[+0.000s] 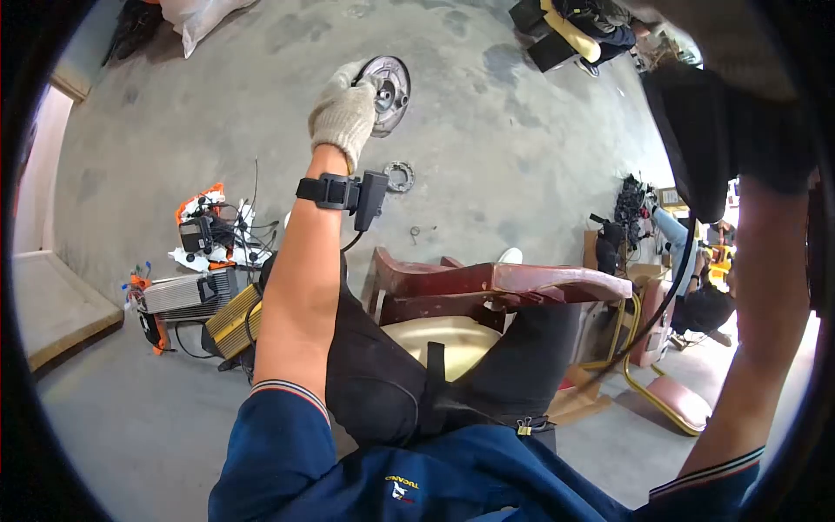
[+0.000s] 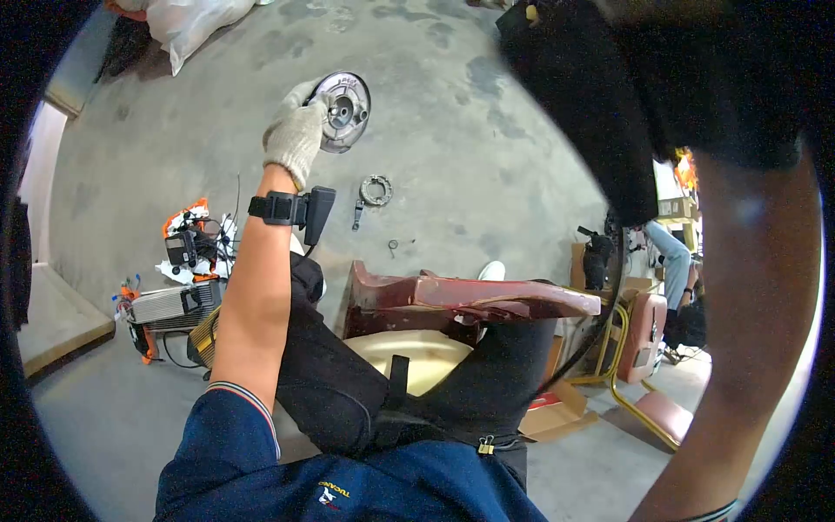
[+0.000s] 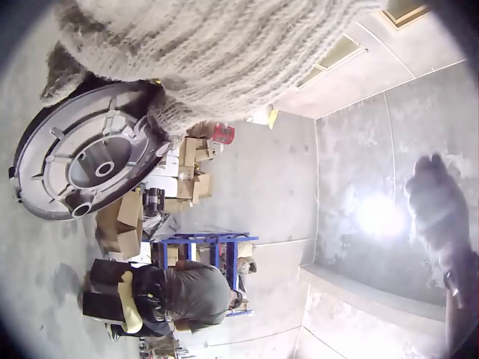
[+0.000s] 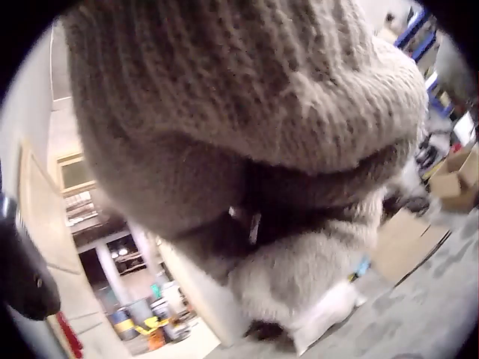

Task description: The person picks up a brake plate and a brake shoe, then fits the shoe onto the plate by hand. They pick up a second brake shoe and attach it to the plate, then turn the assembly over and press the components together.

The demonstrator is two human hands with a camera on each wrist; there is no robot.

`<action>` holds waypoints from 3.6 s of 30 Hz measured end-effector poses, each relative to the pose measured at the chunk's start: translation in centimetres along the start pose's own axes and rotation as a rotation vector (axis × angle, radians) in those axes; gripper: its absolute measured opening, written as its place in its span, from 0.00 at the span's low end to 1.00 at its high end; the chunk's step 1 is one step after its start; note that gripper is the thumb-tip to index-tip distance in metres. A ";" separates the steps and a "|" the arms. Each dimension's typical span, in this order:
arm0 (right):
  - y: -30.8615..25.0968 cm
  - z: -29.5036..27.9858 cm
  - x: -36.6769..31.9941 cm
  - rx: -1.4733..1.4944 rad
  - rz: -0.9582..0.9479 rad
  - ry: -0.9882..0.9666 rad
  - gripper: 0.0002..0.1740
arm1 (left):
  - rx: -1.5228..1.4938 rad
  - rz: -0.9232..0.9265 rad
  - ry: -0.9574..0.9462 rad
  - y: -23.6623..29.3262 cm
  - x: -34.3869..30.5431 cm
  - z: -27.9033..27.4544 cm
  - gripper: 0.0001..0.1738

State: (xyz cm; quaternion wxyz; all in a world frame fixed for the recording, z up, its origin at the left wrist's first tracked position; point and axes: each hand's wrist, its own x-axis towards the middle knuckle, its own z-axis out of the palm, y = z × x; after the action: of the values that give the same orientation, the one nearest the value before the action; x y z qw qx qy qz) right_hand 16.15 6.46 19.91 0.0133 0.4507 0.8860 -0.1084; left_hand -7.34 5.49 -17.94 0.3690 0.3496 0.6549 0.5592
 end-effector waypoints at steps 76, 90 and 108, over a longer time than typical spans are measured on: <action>21.3 38.5 6.8 1.542 0.699 0.244 0.19 | -0.356 -0.213 -0.583 -8.8 2.7 14.7 0.20; 21.2 38.3 6.5 1.363 0.655 0.385 0.19 | -0.492 -0.534 -0.689 -5.7 -3.0 16.7 0.23; 20.2 38.1 6.4 1.244 0.639 0.142 0.17 | -0.093 -0.228 -0.418 -11.7 2.1 15.1 0.16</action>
State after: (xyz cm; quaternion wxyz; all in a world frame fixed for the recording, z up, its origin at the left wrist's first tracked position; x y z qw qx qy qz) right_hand 25.70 15.30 -21.67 -0.2736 0.6188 0.4826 -0.5562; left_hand 4.32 12.93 -31.29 0.5729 0.3642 0.5732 0.4589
